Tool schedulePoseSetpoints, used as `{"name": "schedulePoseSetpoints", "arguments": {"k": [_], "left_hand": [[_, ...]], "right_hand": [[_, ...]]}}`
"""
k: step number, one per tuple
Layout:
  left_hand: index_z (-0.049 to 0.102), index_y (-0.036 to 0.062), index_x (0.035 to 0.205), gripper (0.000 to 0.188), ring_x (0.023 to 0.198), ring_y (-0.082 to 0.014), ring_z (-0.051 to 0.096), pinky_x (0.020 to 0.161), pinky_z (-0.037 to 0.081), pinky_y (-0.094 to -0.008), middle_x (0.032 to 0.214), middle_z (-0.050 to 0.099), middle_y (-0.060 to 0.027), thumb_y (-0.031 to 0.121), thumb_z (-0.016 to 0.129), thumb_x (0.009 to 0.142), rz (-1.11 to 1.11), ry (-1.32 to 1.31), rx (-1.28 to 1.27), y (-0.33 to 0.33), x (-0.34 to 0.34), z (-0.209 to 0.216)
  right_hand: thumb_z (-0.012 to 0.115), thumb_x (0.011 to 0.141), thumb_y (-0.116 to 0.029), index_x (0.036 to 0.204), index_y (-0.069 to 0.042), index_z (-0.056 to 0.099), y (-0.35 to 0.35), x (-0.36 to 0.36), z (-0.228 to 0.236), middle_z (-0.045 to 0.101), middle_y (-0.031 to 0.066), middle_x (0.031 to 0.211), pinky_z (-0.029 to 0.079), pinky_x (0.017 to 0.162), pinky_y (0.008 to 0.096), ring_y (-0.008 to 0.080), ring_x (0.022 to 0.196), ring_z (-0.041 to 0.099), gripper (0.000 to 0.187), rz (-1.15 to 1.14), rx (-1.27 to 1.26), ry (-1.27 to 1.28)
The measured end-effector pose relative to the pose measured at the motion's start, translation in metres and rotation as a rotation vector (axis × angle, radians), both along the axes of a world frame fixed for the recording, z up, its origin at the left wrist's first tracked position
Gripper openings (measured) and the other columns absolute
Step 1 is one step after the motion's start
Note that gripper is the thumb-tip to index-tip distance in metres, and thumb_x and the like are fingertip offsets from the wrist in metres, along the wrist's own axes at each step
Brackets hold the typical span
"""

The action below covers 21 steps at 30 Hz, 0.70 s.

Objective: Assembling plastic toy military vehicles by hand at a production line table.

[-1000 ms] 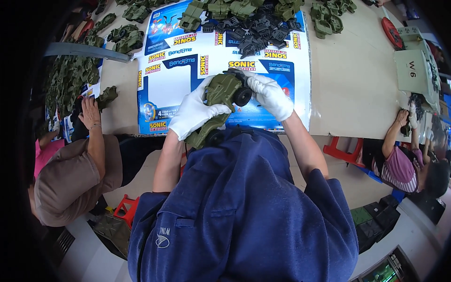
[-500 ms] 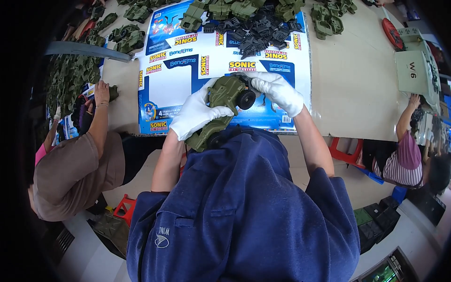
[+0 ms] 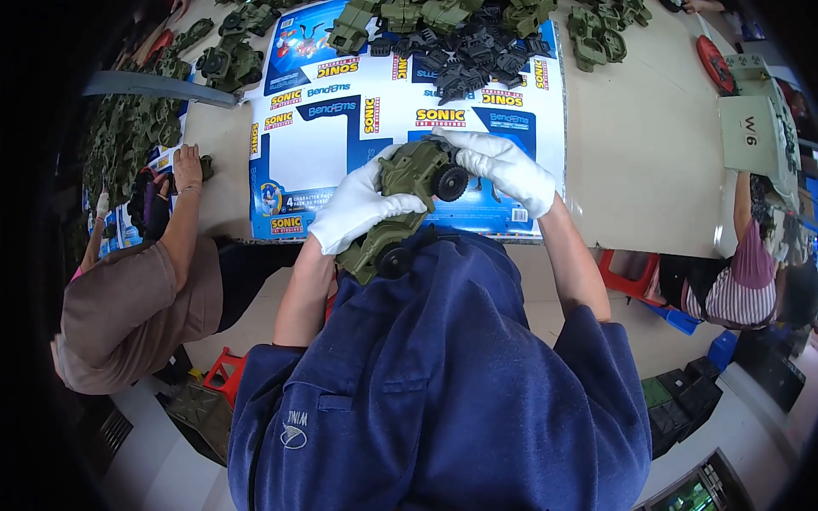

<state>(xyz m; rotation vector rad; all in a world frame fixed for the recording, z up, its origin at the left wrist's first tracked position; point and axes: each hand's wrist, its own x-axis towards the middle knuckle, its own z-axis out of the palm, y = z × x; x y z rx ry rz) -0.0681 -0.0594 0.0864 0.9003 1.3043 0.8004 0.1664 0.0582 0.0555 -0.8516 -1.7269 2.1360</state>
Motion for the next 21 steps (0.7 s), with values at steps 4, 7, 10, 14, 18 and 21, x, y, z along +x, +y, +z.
{"name": "schedulePoseSetpoints", "arguments": {"k": [4, 7, 10, 14, 18, 21], "left_hand": [[0.047, 0.0083, 0.141, 0.080, 0.106, -0.0292, 0.068, 0.095, 0.050, -0.0344, 0.115, 0.070, -0.0174, 0.031, 0.083, 0.074, -0.036, 0.283, 0.025, 0.005, 0.004, 0.015], [0.044, 0.0133, 0.143, 0.080, 0.106, -0.0362, 0.068, 0.095, 0.051, -0.0383, 0.113, 0.070, -0.0201, 0.035, 0.079, 0.075, -0.044, 0.457, -0.018, 0.013, 0.009, 0.024], [0.040, 0.0145, 0.144, 0.082, 0.105, -0.0393, 0.067, 0.094, 0.051, -0.0394, 0.112, 0.070, -0.0216, 0.037, 0.078, 0.076, 0.028, 0.547, 0.065, 0.018, 0.016, 0.018], [0.032, 0.0108, 0.152, 0.093, 0.108, -0.0358, 0.067, 0.096, 0.050, -0.0391, 0.128, 0.062, -0.0237, 0.044, 0.078, 0.078, -0.042, 0.089, 0.056, 0.023, 0.004, 0.031], [0.032, 0.0008, 0.151, 0.097, 0.122, -0.0250, 0.058, 0.104, 0.043, -0.0340, 0.139, 0.056, -0.0173, 0.043, 0.080, 0.079, 0.145, 0.088, 0.567, 0.033, 0.005, -0.028], [0.039, 0.0021, 0.147, 0.092, 0.127, -0.0194, 0.052, 0.107, 0.042, -0.0337, 0.140, 0.053, -0.0135, 0.029, 0.087, 0.074, 0.175, -0.176, 0.438, 0.031, 0.015, -0.024]], "right_hand": [[0.071, 0.090, -0.019, 0.143, -0.003, 0.050, 0.006, -0.008, 0.021, 0.064, 0.0121, 0.123, 0.048, 0.097, 0.0294, 0.0207, 0.111, 0.061, 0.059, 0.020, 0.293, -0.012], [0.089, 0.054, -0.033, 0.141, 0.003, 0.045, 0.002, -0.029, 0.044, 0.058, 0.0250, 0.131, 0.045, 0.106, 0.0360, 0.0330, 0.123, 0.058, 0.103, 0.113, 0.538, -0.376], [0.091, 0.051, -0.038, 0.139, 0.004, 0.047, 0.004, -0.034, 0.032, 0.054, 0.0261, 0.137, 0.041, 0.111, 0.0383, 0.0355, 0.128, 0.054, 0.106, -0.053, 0.660, -0.262], [0.093, 0.050, -0.036, 0.139, 0.002, 0.047, 0.011, -0.021, 0.024, 0.052, 0.0240, 0.141, 0.039, 0.112, 0.0390, 0.0350, 0.131, 0.052, 0.107, -0.104, 0.630, -0.125], [0.093, 0.051, -0.032, 0.139, 0.000, 0.047, 0.000, -0.027, 0.021, 0.052, 0.0207, 0.142, 0.038, 0.112, 0.0387, 0.0334, 0.132, 0.050, 0.105, -0.105, 0.637, -0.035], [0.091, 0.050, -0.034, 0.143, -0.001, 0.045, 0.000, -0.028, 0.014, 0.053, 0.0203, 0.136, 0.039, 0.110, 0.0405, 0.0353, 0.129, 0.050, 0.108, -0.101, 0.699, 0.008]]}}
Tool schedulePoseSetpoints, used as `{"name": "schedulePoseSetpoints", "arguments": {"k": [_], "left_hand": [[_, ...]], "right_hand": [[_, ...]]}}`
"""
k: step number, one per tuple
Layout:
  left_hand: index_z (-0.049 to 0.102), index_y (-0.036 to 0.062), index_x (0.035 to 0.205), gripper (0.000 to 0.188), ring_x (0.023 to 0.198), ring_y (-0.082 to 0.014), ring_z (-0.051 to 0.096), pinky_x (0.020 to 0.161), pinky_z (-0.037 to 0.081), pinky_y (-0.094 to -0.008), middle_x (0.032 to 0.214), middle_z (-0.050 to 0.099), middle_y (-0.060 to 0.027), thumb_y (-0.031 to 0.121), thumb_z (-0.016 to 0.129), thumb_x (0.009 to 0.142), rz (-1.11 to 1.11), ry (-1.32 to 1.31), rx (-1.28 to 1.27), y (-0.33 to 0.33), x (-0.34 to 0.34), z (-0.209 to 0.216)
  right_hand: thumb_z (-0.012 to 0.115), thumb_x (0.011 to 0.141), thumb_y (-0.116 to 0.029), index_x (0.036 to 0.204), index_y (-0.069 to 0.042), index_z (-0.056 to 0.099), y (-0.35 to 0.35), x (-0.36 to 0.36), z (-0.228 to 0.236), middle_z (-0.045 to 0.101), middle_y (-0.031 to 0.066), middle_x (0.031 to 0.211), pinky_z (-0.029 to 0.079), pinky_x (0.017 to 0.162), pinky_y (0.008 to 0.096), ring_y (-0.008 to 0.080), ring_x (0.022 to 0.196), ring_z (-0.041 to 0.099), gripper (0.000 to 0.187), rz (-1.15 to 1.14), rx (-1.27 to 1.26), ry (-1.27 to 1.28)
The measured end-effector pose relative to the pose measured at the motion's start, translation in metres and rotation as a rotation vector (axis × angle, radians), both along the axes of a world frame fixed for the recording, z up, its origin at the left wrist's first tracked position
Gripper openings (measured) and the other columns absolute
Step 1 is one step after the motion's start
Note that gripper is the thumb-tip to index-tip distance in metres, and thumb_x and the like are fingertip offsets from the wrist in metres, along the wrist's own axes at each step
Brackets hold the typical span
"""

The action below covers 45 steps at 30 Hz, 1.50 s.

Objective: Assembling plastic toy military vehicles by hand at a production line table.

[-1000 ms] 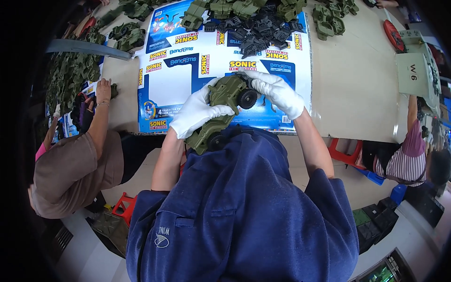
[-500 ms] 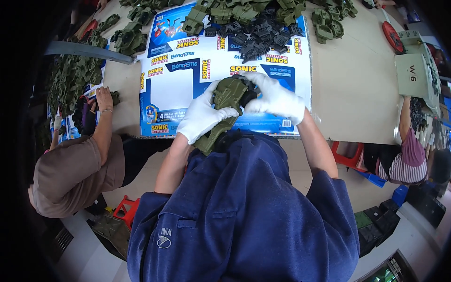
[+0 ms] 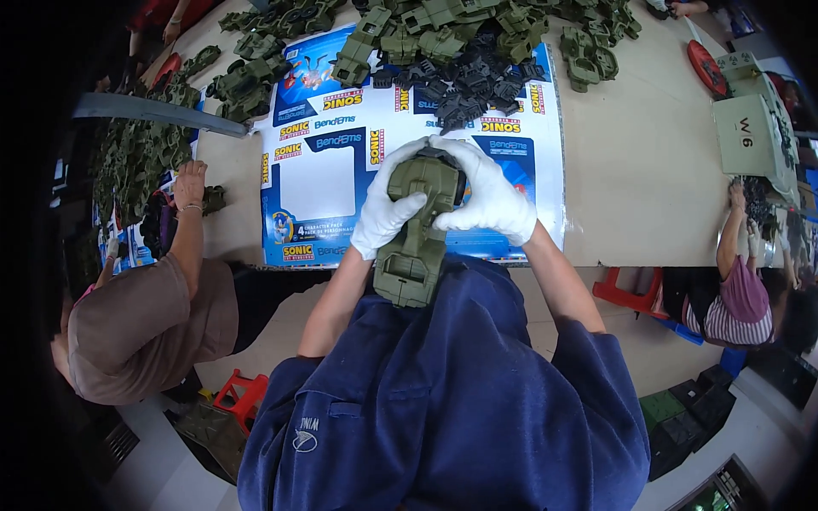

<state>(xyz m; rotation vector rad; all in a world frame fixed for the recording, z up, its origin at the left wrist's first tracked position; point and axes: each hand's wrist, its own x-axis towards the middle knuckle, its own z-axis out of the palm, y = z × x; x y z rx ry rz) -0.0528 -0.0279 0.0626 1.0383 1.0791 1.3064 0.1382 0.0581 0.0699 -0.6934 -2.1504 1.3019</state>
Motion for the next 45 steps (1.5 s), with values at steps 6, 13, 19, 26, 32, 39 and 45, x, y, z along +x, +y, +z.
{"name": "schedulePoseSetpoints", "arguments": {"k": [6, 13, 19, 26, 32, 39, 45], "left_hand": [[0.042, 0.0007, 0.143, 0.089, 0.122, -0.0199, 0.056, 0.103, 0.046, -0.0333, 0.131, 0.056, -0.0127, 0.018, 0.090, 0.070, 0.049, 0.067, 0.090, -0.004, 0.000, 0.002], [0.048, 0.0006, 0.139, 0.089, 0.118, -0.0224, 0.060, 0.100, 0.049, -0.0352, 0.127, 0.061, -0.0152, 0.025, 0.092, 0.066, 0.081, 0.130, -0.069, -0.007, 0.000, 0.001], [0.053, -0.0010, 0.133, 0.088, 0.115, -0.0276, 0.063, 0.099, 0.050, -0.0369, 0.123, 0.064, -0.0175, 0.034, 0.093, 0.062, 0.166, 0.412, 0.027, -0.009, -0.002, 0.002], [0.056, -0.0006, 0.130, 0.081, 0.115, -0.0277, 0.063, 0.099, 0.050, -0.0373, 0.125, 0.062, -0.0183, 0.034, 0.091, 0.065, 0.199, 0.483, -0.007, -0.007, -0.004, 0.008], [0.054, -0.0013, 0.130, 0.076, 0.113, -0.0235, 0.063, 0.097, 0.050, -0.0344, 0.124, 0.062, -0.0167, 0.028, 0.088, 0.070, 0.131, 0.229, -0.054, -0.006, -0.009, -0.016], [0.054, -0.0008, 0.130, 0.072, 0.111, -0.0202, 0.063, 0.097, 0.050, -0.0326, 0.120, 0.065, -0.0128, 0.025, 0.087, 0.072, 0.126, 0.285, 0.046, -0.007, -0.014, -0.018], [0.055, -0.0011, 0.128, 0.061, 0.115, -0.0217, 0.060, 0.101, 0.045, -0.0332, 0.121, 0.064, -0.0139, 0.028, 0.079, 0.080, 0.088, 0.047, 0.085, -0.007, -0.011, -0.036]], "right_hand": [[0.088, 0.052, -0.037, 0.143, -0.003, 0.045, -0.008, -0.005, 0.001, 0.052, 0.0210, 0.138, 0.037, 0.112, 0.0422, 0.0379, 0.131, 0.048, 0.106, -0.027, 0.138, -0.075], [0.087, 0.057, -0.033, 0.147, -0.005, 0.041, -0.004, -0.008, -0.005, 0.045, 0.0199, 0.146, 0.037, 0.113, 0.0426, 0.0372, 0.134, 0.045, 0.105, 0.067, -0.033, -0.127], [0.087, 0.057, -0.030, 0.148, -0.005, 0.038, -0.005, -0.009, -0.004, 0.045, 0.0194, 0.147, 0.035, 0.115, 0.0405, 0.0356, 0.138, 0.041, 0.106, 0.073, 0.063, -0.221], [0.089, 0.057, -0.022, 0.151, -0.003, 0.033, -0.006, -0.013, -0.009, 0.048, 0.0218, 0.145, 0.033, 0.116, 0.0380, 0.0334, 0.137, 0.044, 0.112, 0.083, -0.033, -0.159], [0.091, 0.054, -0.017, 0.147, 0.000, 0.040, -0.013, -0.015, -0.001, 0.050, 0.0214, 0.143, 0.036, 0.114, 0.0367, 0.0310, 0.133, 0.049, 0.107, 0.004, -0.228, -0.094], [0.091, 0.054, -0.022, 0.144, 0.000, 0.044, -0.013, -0.017, -0.001, 0.051, 0.0207, 0.143, 0.036, 0.114, 0.0372, 0.0315, 0.134, 0.049, 0.104, -0.023, 0.027, -0.070], [0.090, 0.058, -0.026, 0.141, 0.000, 0.046, -0.020, -0.021, 0.001, 0.052, 0.0212, 0.141, 0.037, 0.113, 0.0383, 0.0335, 0.132, 0.050, 0.098, -0.036, -0.082, -0.067]]}}
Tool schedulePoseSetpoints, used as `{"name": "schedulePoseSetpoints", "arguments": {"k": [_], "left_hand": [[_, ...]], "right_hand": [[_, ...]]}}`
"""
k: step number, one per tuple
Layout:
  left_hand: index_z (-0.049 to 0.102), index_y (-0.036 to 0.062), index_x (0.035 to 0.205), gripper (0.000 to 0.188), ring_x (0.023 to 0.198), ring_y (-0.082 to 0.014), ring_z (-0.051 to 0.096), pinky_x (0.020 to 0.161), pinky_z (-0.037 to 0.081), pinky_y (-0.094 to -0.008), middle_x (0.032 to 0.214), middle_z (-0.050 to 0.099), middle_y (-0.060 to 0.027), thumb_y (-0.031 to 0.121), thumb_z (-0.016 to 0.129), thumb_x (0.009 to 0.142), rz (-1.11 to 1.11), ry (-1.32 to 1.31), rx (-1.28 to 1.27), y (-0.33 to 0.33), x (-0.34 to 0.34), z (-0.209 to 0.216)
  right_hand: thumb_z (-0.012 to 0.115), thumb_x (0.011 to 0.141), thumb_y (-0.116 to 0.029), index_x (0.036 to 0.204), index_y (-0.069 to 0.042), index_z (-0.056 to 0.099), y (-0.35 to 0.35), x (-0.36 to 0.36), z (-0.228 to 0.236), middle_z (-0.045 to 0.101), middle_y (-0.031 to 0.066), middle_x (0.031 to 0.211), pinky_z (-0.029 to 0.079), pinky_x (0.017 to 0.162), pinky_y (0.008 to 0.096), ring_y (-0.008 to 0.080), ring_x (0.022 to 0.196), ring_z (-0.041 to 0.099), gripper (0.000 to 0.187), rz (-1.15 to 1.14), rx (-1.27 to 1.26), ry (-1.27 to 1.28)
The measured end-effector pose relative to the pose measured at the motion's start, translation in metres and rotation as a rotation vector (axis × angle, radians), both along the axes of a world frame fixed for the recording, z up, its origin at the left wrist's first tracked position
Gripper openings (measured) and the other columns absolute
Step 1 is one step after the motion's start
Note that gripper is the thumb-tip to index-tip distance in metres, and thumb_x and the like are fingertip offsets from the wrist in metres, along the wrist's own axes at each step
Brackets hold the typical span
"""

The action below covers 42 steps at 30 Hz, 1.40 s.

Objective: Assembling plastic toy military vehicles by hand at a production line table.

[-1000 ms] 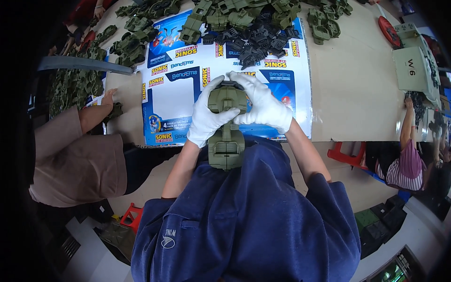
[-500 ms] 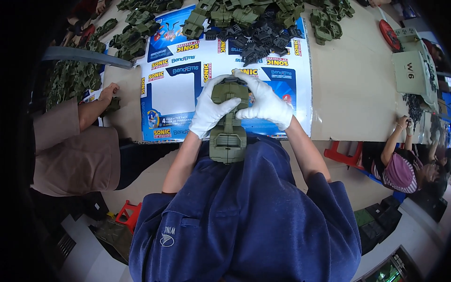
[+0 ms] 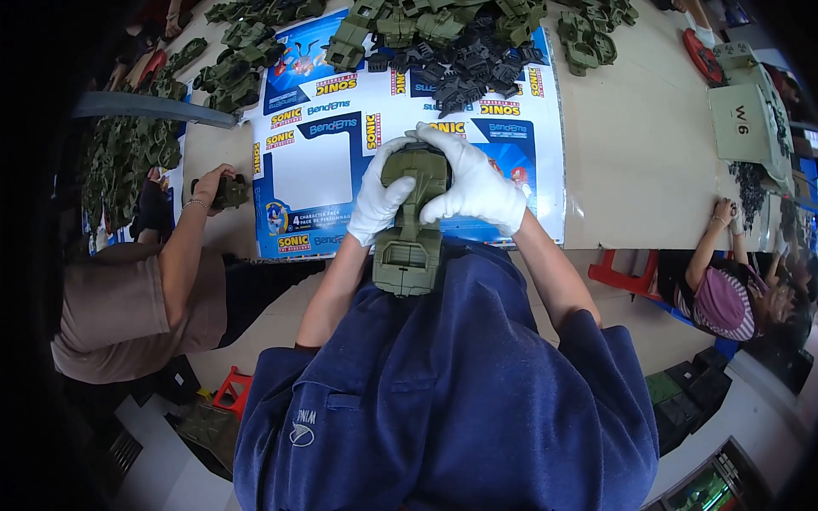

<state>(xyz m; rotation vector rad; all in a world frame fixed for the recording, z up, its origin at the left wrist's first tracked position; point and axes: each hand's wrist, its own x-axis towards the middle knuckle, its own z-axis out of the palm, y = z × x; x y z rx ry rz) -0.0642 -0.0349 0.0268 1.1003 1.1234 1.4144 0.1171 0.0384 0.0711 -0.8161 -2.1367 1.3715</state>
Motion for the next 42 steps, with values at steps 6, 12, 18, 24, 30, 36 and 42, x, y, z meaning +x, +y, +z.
{"name": "schedulePoseSetpoints", "arguments": {"k": [6, 12, 18, 24, 30, 36, 42], "left_hand": [[0.060, -0.0021, 0.119, 0.033, 0.110, -0.0244, 0.062, 0.098, 0.045, -0.0333, 0.116, 0.065, -0.0160, 0.020, 0.058, 0.095, 0.166, 0.152, 0.014, -0.001, 0.005, 0.020], [0.063, -0.0048, 0.104, 0.020, 0.092, -0.0261, 0.066, 0.084, 0.050, -0.0329, 0.101, 0.066, -0.0173, 0.007, 0.049, 0.096, 0.220, 0.271, 0.133, -0.003, 0.004, 0.041], [0.065, 0.0009, 0.109, 0.033, 0.098, -0.0293, 0.067, 0.088, 0.050, -0.0350, 0.104, 0.067, -0.0176, 0.032, 0.064, 0.095, 0.114, 0.410, -0.057, 0.016, 0.000, 0.029], [0.062, 0.0016, 0.120, 0.058, 0.118, -0.0365, 0.054, 0.099, 0.045, -0.0462, 0.121, 0.062, -0.0200, 0.045, 0.073, 0.083, 0.751, 1.292, -0.273, 0.029, -0.153, -0.023], [0.043, 0.0105, 0.141, 0.091, 0.139, -0.0353, 0.035, 0.114, 0.020, -0.0621, 0.139, 0.050, -0.0167, 0.062, 0.073, 0.072, 0.334, 1.729, -0.511, 0.024, -0.193, -0.060], [0.056, 0.0136, 0.120, 0.050, 0.123, -0.0307, 0.050, 0.117, 0.021, -0.0571, 0.113, 0.059, -0.0117, 0.024, 0.070, 0.073, -0.302, 1.652, -0.109, 0.009, -0.123, -0.038], [0.065, 0.0135, 0.122, 0.048, 0.141, -0.0295, 0.040, 0.119, 0.025, -0.0511, 0.138, 0.055, -0.0101, 0.004, 0.061, 0.075, -0.639, 1.532, 0.171, -0.014, -0.064, -0.039]], "right_hand": [[0.083, 0.072, -0.024, 0.126, 0.001, 0.055, -0.031, -0.034, 0.000, 0.061, 0.0201, 0.129, 0.046, 0.103, 0.0391, 0.0333, 0.118, 0.059, 0.066, -0.314, 0.132, 0.172], [0.066, 0.081, -0.007, 0.113, 0.001, 0.060, -0.036, -0.039, 0.005, 0.068, 0.0208, 0.110, 0.051, 0.089, 0.0408, 0.0346, 0.097, 0.066, 0.033, -0.393, 0.298, 0.316], [0.063, 0.090, -0.010, 0.108, 0.003, 0.067, -0.020, -0.030, -0.016, 0.070, 0.0174, 0.110, 0.050, 0.094, 0.0367, 0.0284, 0.102, 0.067, 0.022, -0.544, 0.118, 0.252], [0.074, 0.081, -0.028, 0.117, -0.006, 0.068, 0.071, 0.083, -0.010, 0.069, 0.0183, 0.110, 0.052, 0.090, 0.0441, 0.0325, 0.099, 0.067, 0.042, -1.153, 0.575, -0.883], [0.075, 0.081, -0.023, 0.123, -0.004, 0.066, 0.081, 0.029, -0.051, 0.064, 0.0164, 0.129, 0.045, 0.106, 0.0364, 0.0300, 0.125, 0.057, 0.047, -0.663, 0.301, -0.451], [0.076, 0.080, -0.039, 0.132, -0.002, 0.059, 0.099, -0.033, -0.099, 0.062, 0.0202, 0.127, 0.048, 0.101, 0.0378, 0.0327, 0.115, 0.061, 0.066, -0.621, 0.378, -0.651], [0.073, 0.081, -0.028, 0.130, -0.006, 0.062, 0.096, -0.032, -0.116, 0.066, 0.0180, 0.116, 0.051, 0.093, 0.0389, 0.0315, 0.106, 0.064, 0.054, -0.547, 0.395, -0.564]]}}
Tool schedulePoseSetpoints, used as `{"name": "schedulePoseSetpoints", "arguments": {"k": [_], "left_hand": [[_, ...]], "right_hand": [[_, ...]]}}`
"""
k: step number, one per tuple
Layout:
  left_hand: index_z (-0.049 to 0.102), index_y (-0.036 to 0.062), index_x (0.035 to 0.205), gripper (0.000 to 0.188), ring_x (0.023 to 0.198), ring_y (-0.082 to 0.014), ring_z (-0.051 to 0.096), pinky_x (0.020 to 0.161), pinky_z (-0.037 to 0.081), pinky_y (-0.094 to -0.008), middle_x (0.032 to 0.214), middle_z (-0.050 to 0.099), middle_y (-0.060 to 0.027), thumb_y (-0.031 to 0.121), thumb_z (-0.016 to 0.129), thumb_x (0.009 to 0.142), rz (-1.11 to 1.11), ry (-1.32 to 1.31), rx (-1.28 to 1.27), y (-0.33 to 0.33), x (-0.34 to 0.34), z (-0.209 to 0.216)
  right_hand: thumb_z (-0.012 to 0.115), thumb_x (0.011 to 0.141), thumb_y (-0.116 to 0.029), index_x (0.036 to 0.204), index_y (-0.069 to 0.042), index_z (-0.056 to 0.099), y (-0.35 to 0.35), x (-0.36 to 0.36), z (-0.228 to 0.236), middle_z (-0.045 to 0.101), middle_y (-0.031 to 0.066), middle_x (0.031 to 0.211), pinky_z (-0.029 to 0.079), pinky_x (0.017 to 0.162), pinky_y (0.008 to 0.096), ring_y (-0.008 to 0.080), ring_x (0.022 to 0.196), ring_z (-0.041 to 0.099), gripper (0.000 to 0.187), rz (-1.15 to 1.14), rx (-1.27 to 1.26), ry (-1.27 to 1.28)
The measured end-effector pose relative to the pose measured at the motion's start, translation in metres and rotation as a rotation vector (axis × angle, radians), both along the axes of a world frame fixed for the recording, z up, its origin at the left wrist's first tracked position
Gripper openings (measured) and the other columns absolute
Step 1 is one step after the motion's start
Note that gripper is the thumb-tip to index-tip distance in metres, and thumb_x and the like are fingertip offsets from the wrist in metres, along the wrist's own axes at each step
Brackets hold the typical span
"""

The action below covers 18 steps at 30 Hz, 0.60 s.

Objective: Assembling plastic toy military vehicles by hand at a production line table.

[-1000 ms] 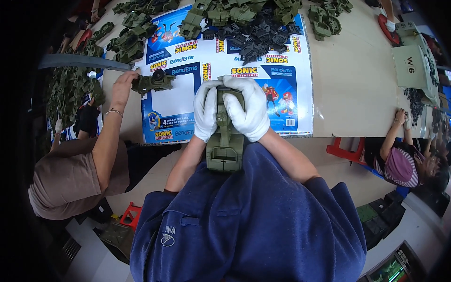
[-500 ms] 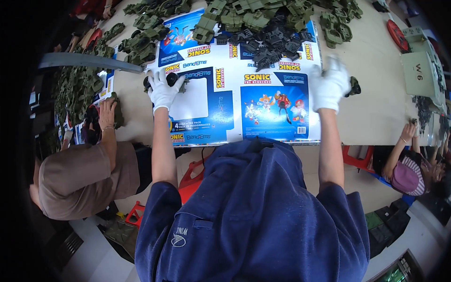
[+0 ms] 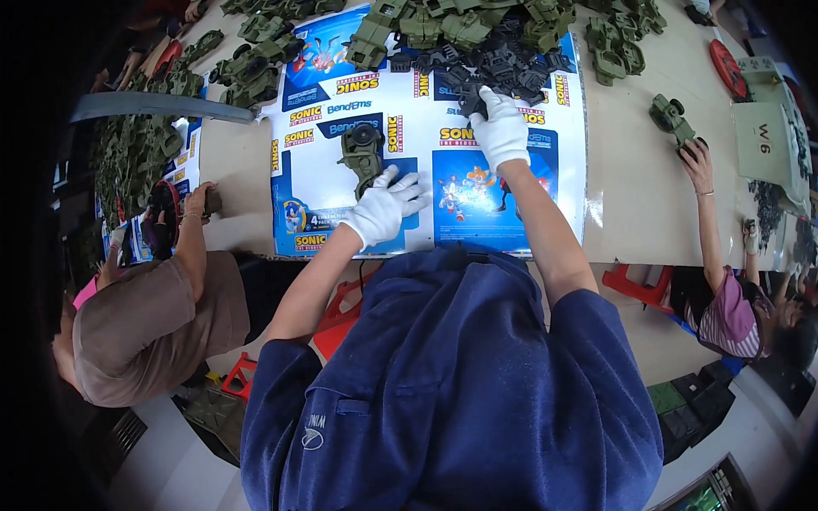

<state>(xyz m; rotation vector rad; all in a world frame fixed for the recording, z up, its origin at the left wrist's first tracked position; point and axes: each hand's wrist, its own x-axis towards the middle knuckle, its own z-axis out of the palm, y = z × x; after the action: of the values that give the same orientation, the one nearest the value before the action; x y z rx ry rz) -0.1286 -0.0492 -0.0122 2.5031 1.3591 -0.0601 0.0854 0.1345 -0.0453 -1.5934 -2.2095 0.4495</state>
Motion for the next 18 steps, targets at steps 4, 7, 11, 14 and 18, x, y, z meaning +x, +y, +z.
{"name": "schedulePoseSetpoints", "arguments": {"k": [4, 7, 11, 14, 18], "left_hand": [[0.063, 0.0107, 0.119, 0.047, 0.117, -0.0321, 0.058, 0.101, 0.046, -0.0451, 0.124, 0.061, -0.0099, 0.010, 0.070, 0.073, 0.411, -0.467, 0.485, 0.005, 0.007, 0.015], [0.062, 0.0028, 0.120, 0.047, 0.107, -0.0292, 0.063, 0.093, 0.051, -0.0428, 0.113, 0.066, -0.0130, 0.023, 0.078, 0.080, 1.234, -0.391, 0.391, 0.017, -0.012, -0.002], [0.065, 0.0032, 0.116, 0.040, 0.078, -0.0129, 0.068, 0.064, 0.055, -0.0265, 0.098, 0.071, -0.0058, 0.023, 0.080, 0.085, 1.531, -1.328, -0.534, 0.022, -0.045, -0.030], [0.065, 0.0026, 0.116, 0.036, 0.080, -0.0140, 0.068, 0.067, 0.055, -0.0268, 0.100, 0.072, -0.0065, 0.018, 0.078, 0.086, 1.404, -1.215, -0.563, 0.029, -0.033, -0.040], [0.059, -0.0011, 0.124, 0.044, 0.085, -0.0146, 0.068, 0.072, 0.056, -0.0282, 0.102, 0.072, -0.0067, 0.018, 0.075, 0.089, 1.290, -1.090, -0.291, 0.038, -0.007, -0.048]], "right_hand": [[0.074, 0.082, -0.004, 0.131, 0.002, 0.058, -0.019, 0.042, -0.014, 0.067, 0.0135, 0.110, 0.055, 0.074, 0.0284, 0.0139, 0.084, 0.066, 0.051, -0.044, 0.133, 0.274], [0.075, 0.081, -0.007, 0.128, 0.003, 0.061, -0.036, 0.083, -0.022, 0.066, 0.0143, 0.111, 0.054, 0.079, 0.0286, 0.0157, 0.089, 0.065, 0.049, -0.249, -0.337, 0.572], [0.078, 0.079, -0.008, 0.131, 0.002, 0.060, -0.056, 0.115, -0.026, 0.066, 0.0171, 0.115, 0.054, 0.084, 0.0315, 0.0237, 0.092, 0.067, 0.056, -0.166, -0.483, 0.380], [0.081, 0.076, -0.012, 0.132, 0.001, 0.059, -0.064, 0.121, -0.018, 0.065, 0.0191, 0.119, 0.053, 0.088, 0.0329, 0.0281, 0.097, 0.067, 0.061, -0.124, -0.467, 0.318], [0.085, 0.072, -0.020, 0.132, 0.001, 0.059, -0.066, 0.122, 0.019, 0.064, 0.0209, 0.124, 0.051, 0.095, 0.0346, 0.0301, 0.107, 0.064, 0.069, -0.017, -0.416, 0.147]]}}
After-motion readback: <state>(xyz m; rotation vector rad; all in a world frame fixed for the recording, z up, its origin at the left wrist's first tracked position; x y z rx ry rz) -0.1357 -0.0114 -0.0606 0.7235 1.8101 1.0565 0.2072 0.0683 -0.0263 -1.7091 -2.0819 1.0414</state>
